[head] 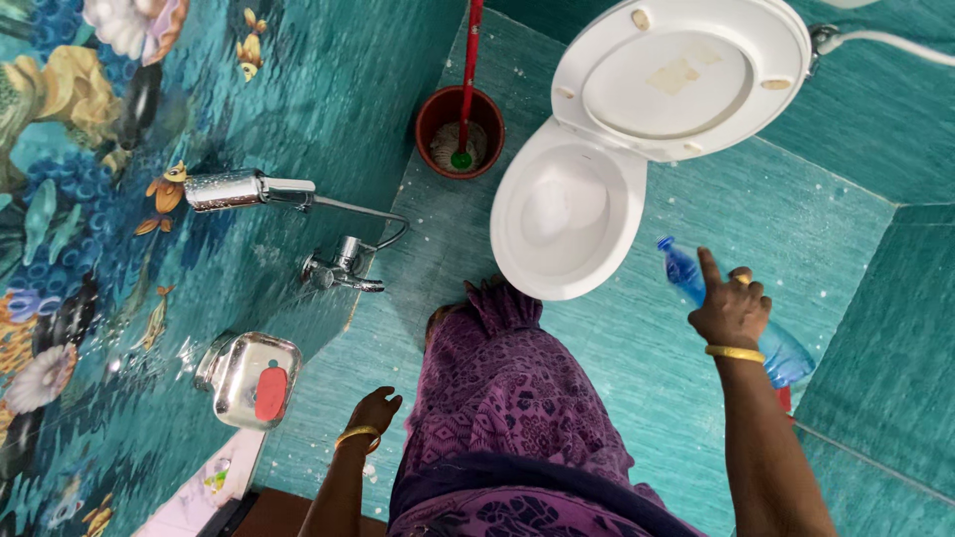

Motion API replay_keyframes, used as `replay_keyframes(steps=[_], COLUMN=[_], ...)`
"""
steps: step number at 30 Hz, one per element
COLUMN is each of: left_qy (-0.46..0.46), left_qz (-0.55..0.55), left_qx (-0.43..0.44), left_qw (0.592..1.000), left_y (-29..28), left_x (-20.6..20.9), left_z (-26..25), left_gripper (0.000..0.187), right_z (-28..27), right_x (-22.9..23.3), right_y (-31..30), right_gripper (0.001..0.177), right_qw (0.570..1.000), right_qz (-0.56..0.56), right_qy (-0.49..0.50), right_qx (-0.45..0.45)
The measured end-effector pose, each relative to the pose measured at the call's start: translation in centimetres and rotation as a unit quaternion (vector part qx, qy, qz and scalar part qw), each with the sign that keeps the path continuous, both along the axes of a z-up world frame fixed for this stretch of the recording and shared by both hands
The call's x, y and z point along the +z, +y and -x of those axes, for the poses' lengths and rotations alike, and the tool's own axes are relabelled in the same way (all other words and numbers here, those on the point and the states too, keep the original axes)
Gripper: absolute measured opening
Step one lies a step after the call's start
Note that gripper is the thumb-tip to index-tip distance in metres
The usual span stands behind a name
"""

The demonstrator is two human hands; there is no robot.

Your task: The person cleans the interior of a toilet bowl by pouring a liquid from a blue bottle and scrubbing with a brush.

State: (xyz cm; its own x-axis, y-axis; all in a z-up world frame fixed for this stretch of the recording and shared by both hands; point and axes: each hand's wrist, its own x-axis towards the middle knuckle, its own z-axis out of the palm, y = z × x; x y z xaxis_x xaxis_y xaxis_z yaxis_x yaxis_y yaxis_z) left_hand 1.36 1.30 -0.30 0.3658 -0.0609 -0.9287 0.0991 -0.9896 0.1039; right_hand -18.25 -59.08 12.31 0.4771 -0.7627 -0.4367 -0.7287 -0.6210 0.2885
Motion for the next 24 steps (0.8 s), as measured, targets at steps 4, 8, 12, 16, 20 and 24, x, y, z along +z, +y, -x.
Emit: replay_keyframes(steps=[4, 8, 12, 16, 20, 24], left_qy=[-0.001, -0.003, -0.005, -0.011, -0.009, -0.015], left_qz=[0.007, -0.001, 0.001, 0.013, 0.006, 0.006], left_qx=[-0.011, -0.018, -0.023, -0.013, -0.007, -0.012], left_qw=[1.000, 1.000, 1.000, 1.000, 1.000, 1.000], left_y=[0.2, 0.6, 1.1, 1.7, 2.3, 2.9], left_x=[-0.1, 0.0, 0.1, 0.2, 0.3, 0.5], left_z=[-0.6, -0.9, -1.2, -1.2, -0.8, -0.3], left_gripper=[0.057, 0.057, 0.057, 0.057, 0.057, 0.056], right_z=[0.8, 1.0, 0.4, -1.2, -3.9, -7.2], right_x=[0.5, 1.3, 2.0, 2.5, 2.7, 3.0], right_y=[2.7, 4.9, 6.8, 8.5, 9.3, 9.2], right_gripper=[0.107, 0.106, 0.106, 0.103, 0.105, 0.106], right_qw=[1.000, 1.000, 0.997, 0.992, 0.988, 0.983], right_qz=[-0.014, -0.011, -0.019, -0.010, -0.021, -0.012], right_qy=[0.010, -0.008, -0.033, -0.063, -0.089, -0.127], right_qx=[-0.005, 0.026, 0.060, 0.112, 0.127, 0.133])
